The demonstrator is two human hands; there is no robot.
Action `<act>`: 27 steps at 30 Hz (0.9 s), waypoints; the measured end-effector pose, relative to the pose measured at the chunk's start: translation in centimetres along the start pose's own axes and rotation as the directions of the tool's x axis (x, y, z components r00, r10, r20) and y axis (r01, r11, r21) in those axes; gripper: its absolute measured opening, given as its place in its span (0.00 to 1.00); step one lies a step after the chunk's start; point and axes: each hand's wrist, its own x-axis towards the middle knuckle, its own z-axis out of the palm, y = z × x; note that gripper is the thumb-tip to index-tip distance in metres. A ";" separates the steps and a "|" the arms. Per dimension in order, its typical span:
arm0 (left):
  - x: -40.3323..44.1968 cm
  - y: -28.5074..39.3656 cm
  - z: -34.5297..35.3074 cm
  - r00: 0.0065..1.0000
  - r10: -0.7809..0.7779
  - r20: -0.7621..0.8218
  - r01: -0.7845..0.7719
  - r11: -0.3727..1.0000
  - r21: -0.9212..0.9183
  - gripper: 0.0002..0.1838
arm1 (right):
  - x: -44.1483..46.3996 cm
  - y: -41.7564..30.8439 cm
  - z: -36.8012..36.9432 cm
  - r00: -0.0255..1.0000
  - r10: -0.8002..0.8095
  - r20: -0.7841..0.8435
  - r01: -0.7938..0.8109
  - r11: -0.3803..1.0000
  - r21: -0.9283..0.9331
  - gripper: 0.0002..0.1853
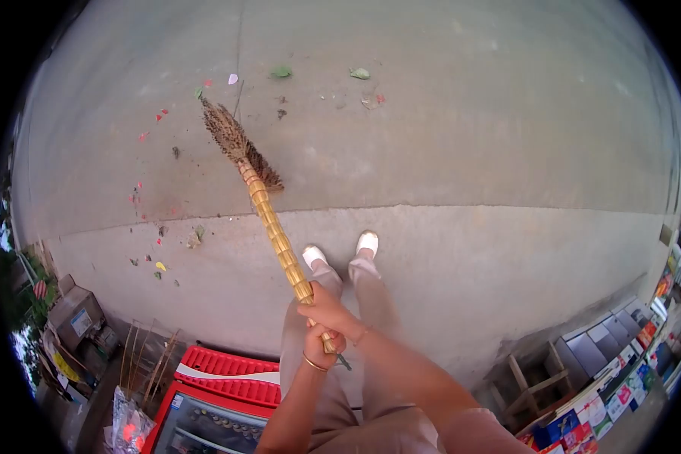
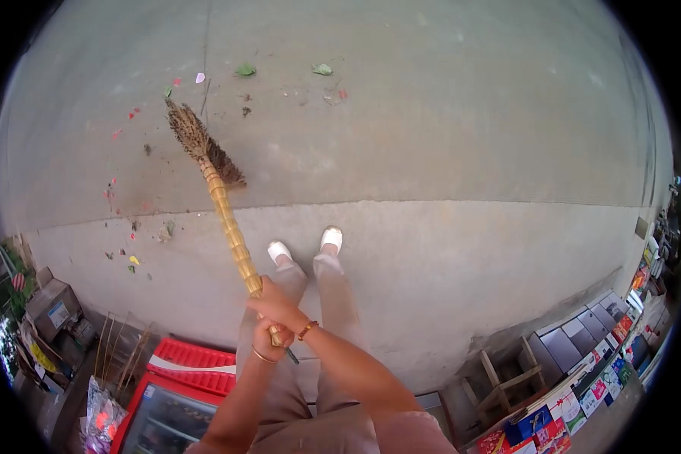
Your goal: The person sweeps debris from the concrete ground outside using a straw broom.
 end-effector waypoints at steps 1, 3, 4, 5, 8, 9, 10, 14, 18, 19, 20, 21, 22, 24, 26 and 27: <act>0.2 -1.5 0.6 0.995 -0.028 -0.097 0.032 0.999 0.040 0.06 | -1.8 1.0 -1.1 0.990 -0.039 -0.138 0.040 0.999 0.002 0.21; 1.8 -3.7 3.4 0.977 -0.159 -0.143 0.172 0.982 0.080 0.08 | -4.3 1.5 -4.5 0.897 -0.144 -0.417 0.077 0.982 -0.174 0.19; 2.7 -4.2 5.1 0.959 -0.265 -0.097 0.273 0.958 0.085 0.09 | -5.5 1.3 -6.4 0.816 -0.226 -0.532 0.043 0.941 -0.334 0.18; 5.3 -6.0 4.4 0.958 -0.285 -0.014 0.278 0.922 0.268 0.09 | -5.6 2.1 -8.8 0.814 -0.092 -0.573 0.036 0.993 -0.108 0.17; 11.0 -4.6 11.8 0.852 -0.515 0.095 0.475 0.837 0.272 0.09 | -4.6 0.9 -16.3 0.716 0.194 -0.670 0.029 0.951 0.307 0.12; 13.7 -4.4 13.9 0.823 -0.562 0.083 0.526 0.809 0.262 0.09 | -3.7 -0.2 -19.4 0.719 0.220 -0.659 -0.010 0.952 0.306 0.10; 16.1 -3.7 15.1 0.790 -0.610 0.069 0.578 0.777 0.250 0.09 | -2.2 -1.4 -21.7 0.720 0.249 -0.648 -0.051 0.950 0.308 0.10; 19.8 5.1 14.3 0.809 -0.582 0.080 0.580 0.813 0.056 0.08 | 7.0 -5.9 -20.3 0.767 0.283 -0.575 -0.168 0.955 0.246 0.10; 11.5 14.2 3.4 0.940 -0.334 0.071 0.342 0.916 -0.209 0.07 | 14.7 -6.8 -4.5 0.896 0.037 -0.442 -0.179 0.942 -0.284 0.28; 9.2 16.3 3.3 0.975 -0.223 -0.014 0.215 0.953 -0.214 0.08 | 16.3 -7.4 -1.3 0.943 0.010 -0.332 -0.136 0.924 -0.358 0.27; 7.2 17.9 3.9 0.989 -0.105 -0.100 0.082 0.975 -0.209 0.09 | 16.8 -9.6 0.8 0.965 0.076 -0.250 -0.152 0.942 -0.299 0.26; 6.2 18.4 4.2 0.991 -0.094 -0.095 0.072 0.975 -0.209 0.09 | 16.3 -11.9 2.4 0.977 0.141 -0.162 -0.177 0.955 -0.238 0.24; 5.6 19.1 4.6 0.993 -0.035 -0.108 0.014 0.982 -0.191 0.09 | 15.8 -13.5 2.8 0.979 0.129 -0.159 -0.165 0.956 -0.242 0.24; 5.3 19.4 5.9 0.997 0.035 -0.072 -0.048 0.978 -0.201 0.08 | 15.0 -16.8 2.0 0.980 0.100 0.174 -0.041 0.950 -0.310 0.23; 5.8 17.8 8.0 0.998 0.038 -0.040 -0.045 0.981 -0.186 0.08 | 13.5 -16.3 0.6 0.996 0.002 0.090 0.026 0.950 -0.311 0.23; 6.1 16.8 9.1 0.999 0.038 -0.032 -0.043 0.983 -0.177 0.09 | 12.8 -15.7 -0.4 0.996 -0.083 0.020 0.085 0.948 -0.307 0.23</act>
